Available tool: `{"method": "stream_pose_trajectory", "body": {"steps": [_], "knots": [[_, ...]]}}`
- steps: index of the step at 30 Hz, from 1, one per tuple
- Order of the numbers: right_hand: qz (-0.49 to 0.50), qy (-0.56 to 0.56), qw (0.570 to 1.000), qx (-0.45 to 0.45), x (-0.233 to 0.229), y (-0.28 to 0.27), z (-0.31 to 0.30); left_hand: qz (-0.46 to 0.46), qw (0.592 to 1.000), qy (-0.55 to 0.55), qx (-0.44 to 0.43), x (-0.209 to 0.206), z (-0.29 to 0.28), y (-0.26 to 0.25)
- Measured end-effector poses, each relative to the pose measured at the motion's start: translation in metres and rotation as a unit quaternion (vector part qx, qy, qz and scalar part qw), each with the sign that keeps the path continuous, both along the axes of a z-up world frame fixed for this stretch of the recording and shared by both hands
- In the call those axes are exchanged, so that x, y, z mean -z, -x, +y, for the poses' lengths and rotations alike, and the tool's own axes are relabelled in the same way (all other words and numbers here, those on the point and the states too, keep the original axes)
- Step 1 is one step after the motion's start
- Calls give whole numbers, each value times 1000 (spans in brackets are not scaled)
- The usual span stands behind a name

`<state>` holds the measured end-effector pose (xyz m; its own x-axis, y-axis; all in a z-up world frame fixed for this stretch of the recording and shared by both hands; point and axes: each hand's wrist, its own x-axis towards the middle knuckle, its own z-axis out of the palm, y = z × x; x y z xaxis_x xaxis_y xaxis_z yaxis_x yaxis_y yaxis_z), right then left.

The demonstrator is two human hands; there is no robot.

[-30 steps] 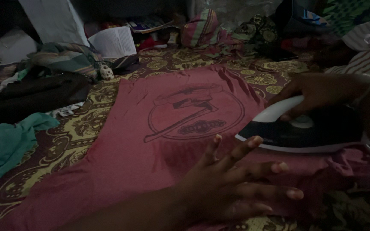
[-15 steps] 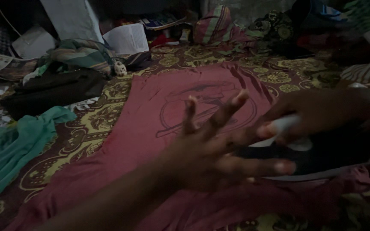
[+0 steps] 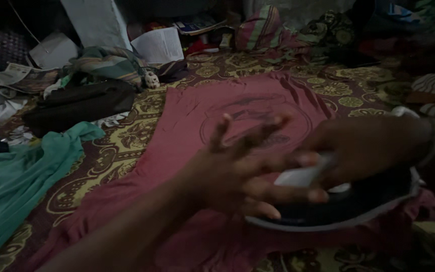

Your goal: The person irons a pink t-shirt laid out on a patterned floor covering. They use a steam iron to smooth the fabric, moving it back and forth across the shirt's surface while holding the garment flat with their other hand.

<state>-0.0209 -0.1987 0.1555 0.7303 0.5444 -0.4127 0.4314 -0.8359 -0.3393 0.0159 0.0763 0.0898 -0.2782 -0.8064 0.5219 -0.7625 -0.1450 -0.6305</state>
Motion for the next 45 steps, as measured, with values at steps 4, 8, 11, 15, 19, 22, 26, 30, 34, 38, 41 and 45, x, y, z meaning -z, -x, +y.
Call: {"method": "stream_pose_trajectory", "body": {"steps": [4,8,11,15,19,22,26,30,34,38,41,45], "knots": [[-17,130,990,46,-9,-17,-39,108,992,-28,-65,-17,3,24],[-123,100,970,183,-14,-43,-88,342,908,44,-240,-15,15,48],[-200,60,950,232,-17,-56,-109,439,856,-55,-266,4,24,62],[-190,71,954,221,-15,-62,-94,408,877,-54,-249,31,11,72],[-118,60,984,117,-10,-61,-48,370,896,-91,-229,35,3,73],[-103,51,987,112,-12,-53,-19,369,868,-190,-271,27,8,72],[-64,-23,997,38,-18,-51,9,359,885,-177,-236,21,7,75],[-75,-26,997,-3,-11,-57,32,368,904,-120,-182,18,5,87],[-60,-81,992,-77,-2,-50,44,523,840,-58,-135,7,11,101],[-1,-30,999,34,0,-19,49,444,887,101,-76,-19,19,103],[-51,34,998,9,-1,5,53,354,919,165,-50,-37,27,93],[-116,150,982,23,-2,18,51,344,919,171,-92,-36,29,81]]}}
